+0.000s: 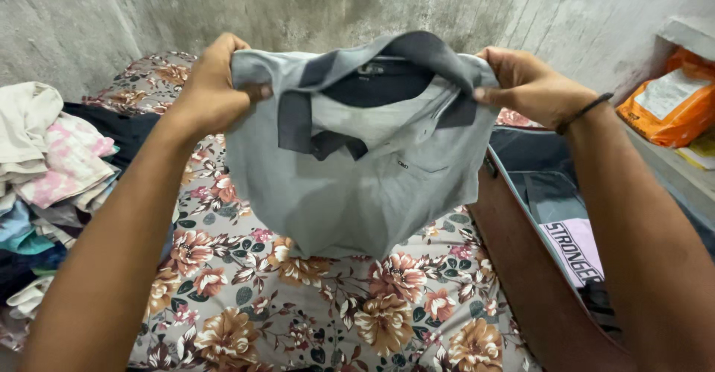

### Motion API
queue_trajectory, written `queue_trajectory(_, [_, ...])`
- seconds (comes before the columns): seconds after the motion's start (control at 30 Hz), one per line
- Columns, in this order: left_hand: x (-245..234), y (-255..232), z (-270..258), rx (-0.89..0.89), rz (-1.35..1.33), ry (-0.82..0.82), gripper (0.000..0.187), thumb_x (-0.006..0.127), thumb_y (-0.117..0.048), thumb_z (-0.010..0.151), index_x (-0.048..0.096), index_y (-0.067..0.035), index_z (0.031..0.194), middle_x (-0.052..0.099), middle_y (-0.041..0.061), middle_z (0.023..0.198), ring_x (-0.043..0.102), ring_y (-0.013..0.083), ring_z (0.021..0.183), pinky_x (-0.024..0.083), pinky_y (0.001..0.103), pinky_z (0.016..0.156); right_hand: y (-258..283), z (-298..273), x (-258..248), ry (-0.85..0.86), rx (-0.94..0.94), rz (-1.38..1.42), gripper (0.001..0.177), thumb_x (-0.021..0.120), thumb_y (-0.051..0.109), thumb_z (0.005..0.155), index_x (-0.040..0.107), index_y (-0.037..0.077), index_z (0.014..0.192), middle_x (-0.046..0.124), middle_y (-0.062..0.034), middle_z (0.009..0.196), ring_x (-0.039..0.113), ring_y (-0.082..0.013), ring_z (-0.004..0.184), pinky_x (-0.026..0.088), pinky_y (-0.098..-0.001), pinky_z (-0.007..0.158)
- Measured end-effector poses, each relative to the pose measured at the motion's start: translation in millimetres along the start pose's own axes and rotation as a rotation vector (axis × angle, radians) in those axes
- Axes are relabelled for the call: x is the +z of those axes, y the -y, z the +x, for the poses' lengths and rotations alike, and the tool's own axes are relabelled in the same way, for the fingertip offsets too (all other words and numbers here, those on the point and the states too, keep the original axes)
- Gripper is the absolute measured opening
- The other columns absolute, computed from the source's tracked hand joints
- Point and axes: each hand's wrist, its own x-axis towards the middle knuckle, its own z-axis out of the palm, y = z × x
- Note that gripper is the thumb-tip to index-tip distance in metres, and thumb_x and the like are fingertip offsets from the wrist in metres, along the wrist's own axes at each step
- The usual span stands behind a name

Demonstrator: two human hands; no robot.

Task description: The person folds a gray polo shirt and a light purple long-sleeved shirt by hand on a bed before placing them into a suitcase.

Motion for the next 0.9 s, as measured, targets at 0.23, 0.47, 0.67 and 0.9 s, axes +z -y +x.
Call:
queue_trajectory(0.23, [-10,2,16,0.152,0.167,-0.531,0.017,0.084,-0.008,0.081,0.068,-0.008,0.086,0.072,0.005,0.080,0.071,0.0184,0.073,0.054,0.036,0.066,2,0,-11,-0.595,-0.144,-0.505,0.015,0.067,-0.005,0.090,0.068,0.004,0.102,0.067,-0.0024,0.094,0.062,-0.0124,0.086,0.051,-0.0310,0.077])
queue_trajectory(0.47, [-18,-28,23,0.241,0.509,-0.614,0.010,0.074,-0.012,0.080,0.074,-0.014,0.090,0.072,0.016,0.081,0.070,0.0395,0.075,0.053,0.048,0.066,48,-5,1,-0.902,-0.185,-0.966,0.019,0.070,0.020,0.096,0.080,0.010,0.109,0.074,-0.0153,0.091,0.070,-0.0347,0.081,0.052,-0.0428,0.072])
queue_trajectory(0.67, [-19,-51,17,0.161,0.547,-0.568,0.015,0.069,-0.022,0.093,0.077,-0.011,0.099,0.072,0.022,0.088,0.068,0.0462,0.082,0.051,0.054,0.070,49,5,-5,-0.833,0.028,-0.720,0.022,0.059,0.019,0.099,0.075,0.011,0.112,0.074,-0.0170,0.095,0.073,-0.0335,0.089,0.053,-0.0441,0.080])
queue_trajectory(0.9, [-6,-39,24,-0.032,0.438,-0.482,0.017,0.065,-0.022,0.088,0.077,-0.012,0.094,0.071,0.025,0.087,0.066,0.0497,0.083,0.050,0.057,0.071,61,-5,10,-0.967,0.055,-0.769,0.022,0.063,0.021,0.102,0.078,0.006,0.106,0.073,-0.0175,0.088,0.066,-0.0268,0.076,0.049,-0.0411,0.068])
